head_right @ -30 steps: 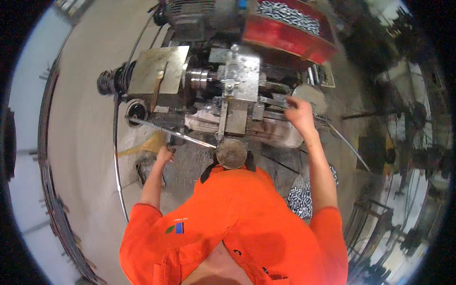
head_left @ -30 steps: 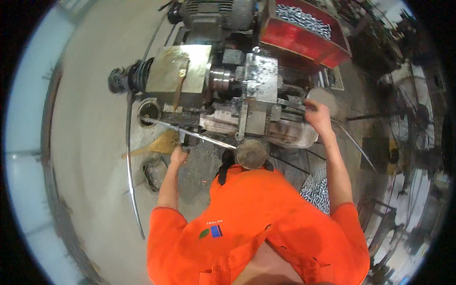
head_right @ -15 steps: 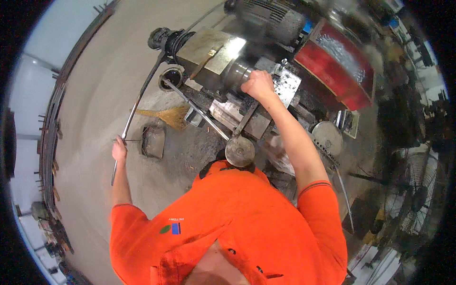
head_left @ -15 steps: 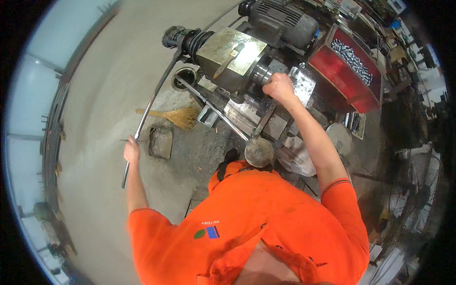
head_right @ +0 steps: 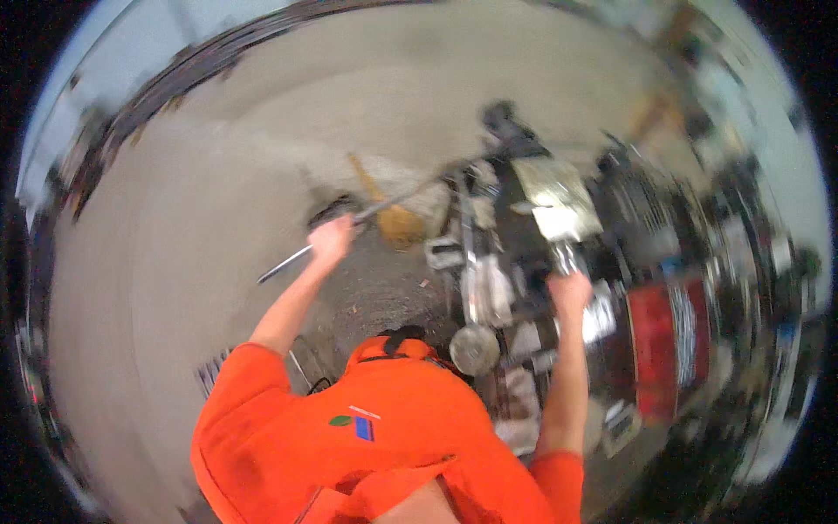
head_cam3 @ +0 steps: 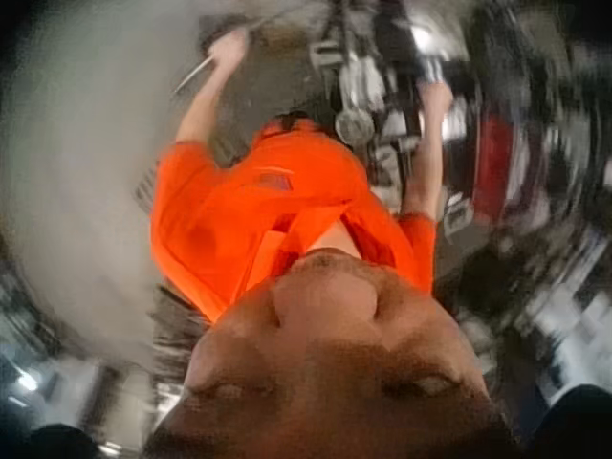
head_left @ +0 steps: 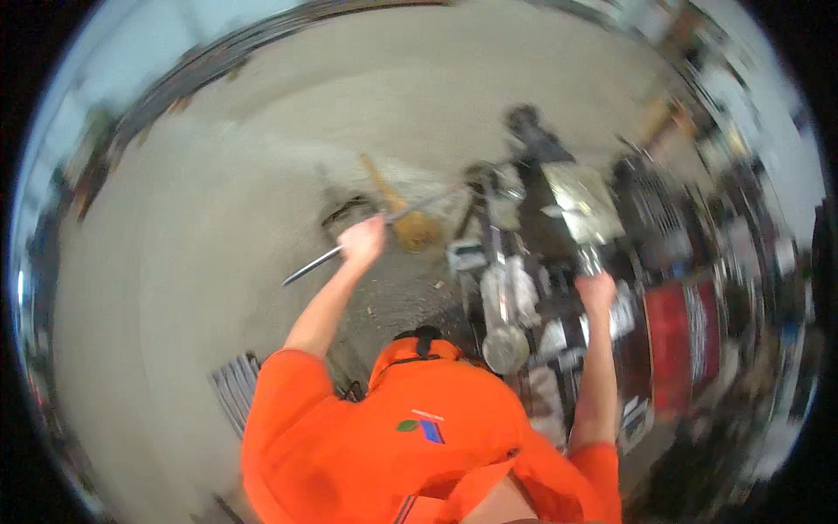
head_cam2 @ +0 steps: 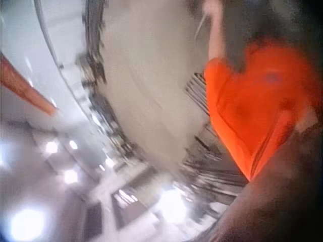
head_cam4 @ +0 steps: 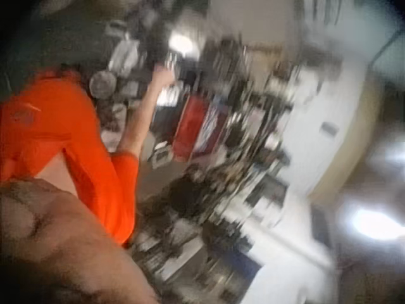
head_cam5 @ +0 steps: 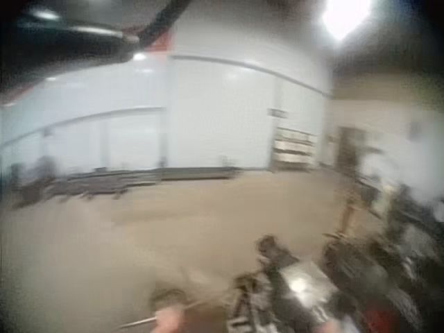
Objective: The person operates a metal turning machine, repeatedly inserting small metal parts into the chuck, engaging the machine with a lever, and removing the processed parts. The person uses a long metal rod to assist with loading and unloading parts from the machine.
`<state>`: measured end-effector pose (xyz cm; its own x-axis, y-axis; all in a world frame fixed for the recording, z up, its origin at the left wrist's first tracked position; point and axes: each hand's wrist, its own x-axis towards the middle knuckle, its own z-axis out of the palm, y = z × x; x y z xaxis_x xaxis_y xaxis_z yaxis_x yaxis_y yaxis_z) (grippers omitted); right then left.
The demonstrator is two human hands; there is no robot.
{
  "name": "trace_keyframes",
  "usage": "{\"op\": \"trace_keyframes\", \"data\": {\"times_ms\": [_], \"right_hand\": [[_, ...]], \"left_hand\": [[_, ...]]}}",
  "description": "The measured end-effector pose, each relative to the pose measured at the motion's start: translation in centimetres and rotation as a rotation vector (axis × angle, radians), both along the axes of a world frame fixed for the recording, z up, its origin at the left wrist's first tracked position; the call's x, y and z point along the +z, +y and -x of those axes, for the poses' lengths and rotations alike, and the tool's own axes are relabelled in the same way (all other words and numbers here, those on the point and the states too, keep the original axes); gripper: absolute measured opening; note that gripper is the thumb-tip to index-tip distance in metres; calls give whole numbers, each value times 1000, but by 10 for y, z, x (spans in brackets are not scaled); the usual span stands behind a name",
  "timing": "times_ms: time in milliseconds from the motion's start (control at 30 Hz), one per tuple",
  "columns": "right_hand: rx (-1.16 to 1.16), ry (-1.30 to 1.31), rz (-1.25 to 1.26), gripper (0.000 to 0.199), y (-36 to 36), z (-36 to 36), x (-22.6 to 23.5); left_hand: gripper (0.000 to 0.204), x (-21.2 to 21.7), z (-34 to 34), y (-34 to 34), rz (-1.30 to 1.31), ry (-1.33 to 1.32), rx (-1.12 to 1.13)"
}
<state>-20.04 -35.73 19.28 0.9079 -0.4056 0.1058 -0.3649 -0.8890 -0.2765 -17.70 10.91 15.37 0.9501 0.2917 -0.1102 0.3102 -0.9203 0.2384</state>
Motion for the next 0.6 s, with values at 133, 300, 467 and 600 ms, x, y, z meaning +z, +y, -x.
{"op": "trace_keyframes", "data": {"times_ms": [133, 300, 467, 600], "right_hand": [[38, 67, 52, 34, 8, 3, 16], [-26, -64, 61, 34, -43, 33, 45], [-33, -75, 216, 39, -147, 61, 88], [-148, -165, 394, 50, -197, 88, 72]], "left_hand": [[48, -12, 3, 11, 73, -98, -27], [48, -22, 2, 4, 155, -206, -57], [48, -10, 10, 9, 192, -188, -49], [48, -11, 7, 9, 212, -199, -32]]}}
